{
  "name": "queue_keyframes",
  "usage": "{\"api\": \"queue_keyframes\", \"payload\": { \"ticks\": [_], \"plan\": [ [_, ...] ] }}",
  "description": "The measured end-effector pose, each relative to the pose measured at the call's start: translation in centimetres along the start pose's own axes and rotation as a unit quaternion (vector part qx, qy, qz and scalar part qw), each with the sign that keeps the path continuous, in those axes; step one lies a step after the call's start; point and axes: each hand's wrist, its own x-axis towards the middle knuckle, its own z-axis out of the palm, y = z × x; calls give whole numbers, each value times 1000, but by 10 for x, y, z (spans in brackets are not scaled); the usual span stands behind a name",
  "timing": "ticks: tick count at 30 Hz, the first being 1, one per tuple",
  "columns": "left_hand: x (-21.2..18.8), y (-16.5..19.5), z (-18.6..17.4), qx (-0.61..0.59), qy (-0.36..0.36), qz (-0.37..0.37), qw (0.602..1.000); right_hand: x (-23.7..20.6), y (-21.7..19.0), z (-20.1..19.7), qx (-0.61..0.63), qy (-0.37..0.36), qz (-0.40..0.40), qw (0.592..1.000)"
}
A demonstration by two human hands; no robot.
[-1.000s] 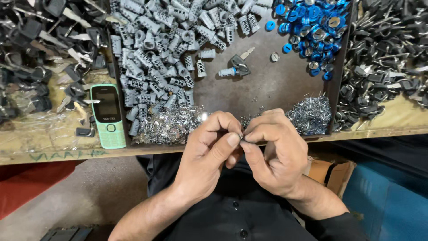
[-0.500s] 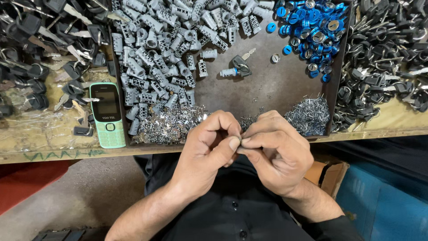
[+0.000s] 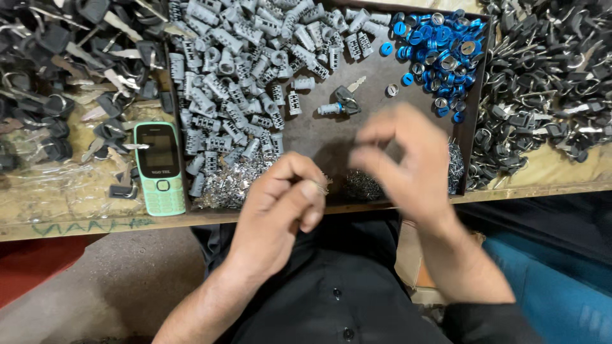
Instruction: The person assembles key cylinders by hand, inserting small metal pins into gray plastic housings and then attaching blue caps. The person repeatedly picks components from a tray, aligns them, and secures the caps to complete each unit.
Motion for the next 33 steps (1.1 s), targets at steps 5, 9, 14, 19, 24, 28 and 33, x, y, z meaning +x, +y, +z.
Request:
{"api": "queue_keyframes", "payload": {
  "ticks": [5, 9, 14, 19, 24, 28, 33],
  "plan": [
    [-15, 12, -10, 17, 10, 31, 999, 49, -16, 19, -192, -1, -203, 960],
    [-24, 13, -10, 22, -2, 31, 999, 79, -39, 39, -300, -77, -247, 918],
    [-31, 21, -19, 38, 4, 31, 999, 44, -57, 21, -101, -8, -13, 995],
    [-19, 16, -20, 93, -30, 5, 995, -16, -37, 27, 169, -18, 18, 985],
    [-7, 5, -9, 159, -48, -7, 986, -47, -7, 30, 467, 36, 102, 878],
    [-7, -3, 2, 129, -43, -14, 991, -58, -7, 22, 441, 44, 149, 884],
    [-12, -3, 3, 120, -40, -16, 992, -53, -13, 17, 398, -5, 53, 916]
  ]
}}
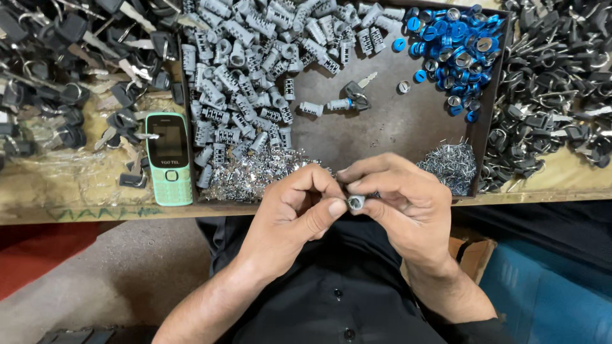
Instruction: The person assembles key cylinders by hand, inserting small metal pins into gray plastic housings and then attaching blue caps. The person repeatedly picks components from a tray, aligns them, and secures the caps to complete each unit.
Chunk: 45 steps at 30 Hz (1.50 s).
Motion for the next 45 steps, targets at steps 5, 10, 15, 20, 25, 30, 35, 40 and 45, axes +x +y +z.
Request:
{"api": "queue_keyframes", "payload": {
  "ticks": [5, 10, 15, 20, 25, 30, 35, 40, 45],
  "plan": [
    [-1, -2, 2, 21, 6, 17, 1000, 0, -5, 4, -26, 14, -6, 1000],
    [1, -1, 6, 17, -3, 17, 1000, 1, -11, 2, -146, 3, -71, 987],
    [-1, -6, 17, 178, 50, 112, 976, 5, -19, -2, -254, -17, -137, 957],
    [4, 1, 14, 58, 51, -6, 997, 5, -18, -8, -231, 3, -87, 969],
    [0, 8, 30, 512, 88, 328, 789, 1, -6, -6, -300, 18, -80, 950],
    [6, 16, 26, 510, 46, 341, 788, 7, -4, 3, -277, 27, -86, 957],
    [13, 12, 20, 433, 92, 283, 851, 40, -18, -35, -388, -101, -132, 906],
    [12, 5, 17, 407, 136, 240, 871, 76, -13, -72, -611, 68, -193, 765],
    [5, 10, 11, 400, 107, 281, 866, 63, -19, -57, -548, 75, -126, 824]
  ]
}}
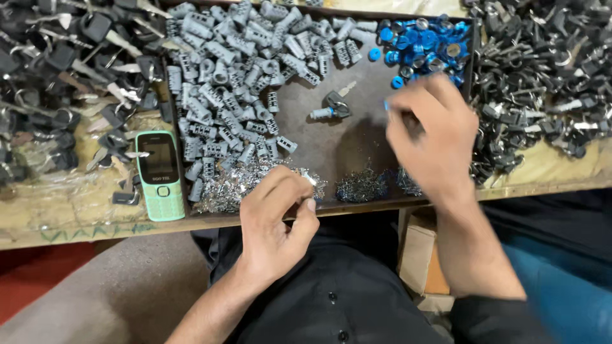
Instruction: The person assembles key cylinders by hand, inserting small metal pins into gray plastic housings and then attaching blue caps. The person repeatedly picks components from a tray, aligns them, and secures the caps to complete each unit.
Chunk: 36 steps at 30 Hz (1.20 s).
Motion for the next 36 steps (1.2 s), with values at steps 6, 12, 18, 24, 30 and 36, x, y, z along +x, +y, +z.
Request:
{"api": "queue_keyframes", "payload": {
  "ticks": [6, 12, 18, 24, 30, 36],
  "plan": [
    [2, -2, -1, -62, -61, 19, 996, -49, -38, 7, 395, -84, 97, 910],
    [6, -1, 11, -69, -88, 20, 993, -67, -34, 12, 650, -62, 241, 718],
    [4, 0, 11, -67, -61, 21, 996, -73, -40, 12, 540, -76, 193, 816],
    [0, -3, 4, -75, -64, 3, 995, -70, -44, 15, 511, -88, 198, 832],
    [-1, -4, 4, -89, -69, 9, 994, -71, -43, 16, 506, -91, 165, 842],
    [-2, -8, 6, -92, -61, 46, 993, -69, -44, 19, 520, -64, 156, 837]
  ]
}}
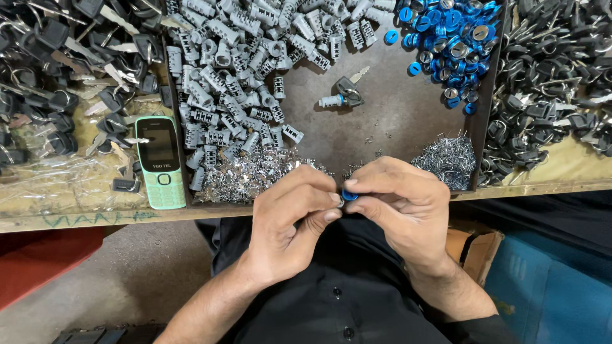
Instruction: The person assembles key cylinders by hand, inserting small metal pins into gray plastic housings and then attaching blue caps. The person repeatedly picks components from a tray, aligns them, and secures the caps to complete each unit.
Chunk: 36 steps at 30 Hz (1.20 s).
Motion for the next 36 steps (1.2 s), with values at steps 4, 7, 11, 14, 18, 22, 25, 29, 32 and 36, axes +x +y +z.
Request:
{"api": "queue_keyframes", "payload": {
  "ticks": [4, 7, 11, 14, 18, 22, 25, 29, 32, 36],
  "plan": [
    [0, 4, 0, 12, 18, -44, 999, 3, -6, 7, -58, -29, -3, 998],
    [1, 8, -6, -87, 36, -162, 982, 2, -14, 5, -132, -84, -9, 988],
    [2, 9, -13, -311, 7, -255, 916, -2, -17, 8, -279, -85, -87, 953],
    [1, 6, -7, -334, -15, -238, 912, -5, -13, 21, -377, -4, -175, 909],
    [-2, -4, -6, -172, 50, -220, 959, 12, -10, 21, -370, -30, -188, 909],
    [-5, -9, -13, -97, 72, -186, 975, 51, -18, -10, -400, -59, -160, 900],
    [-6, -7, -11, -47, 70, -140, 987, 80, -23, -17, -553, -24, -181, 813],
    [-5, -1, -12, -40, 74, -120, 989, 108, -20, -5, -606, -64, -185, 771],
    [-8, 0, -20, -61, 83, -105, 989, 103, -22, -1, -550, -32, -193, 812],
    [-15, 1, -29, -156, 79, -172, 970, 69, -24, 2, -393, 44, -105, 912]
  ]
}}
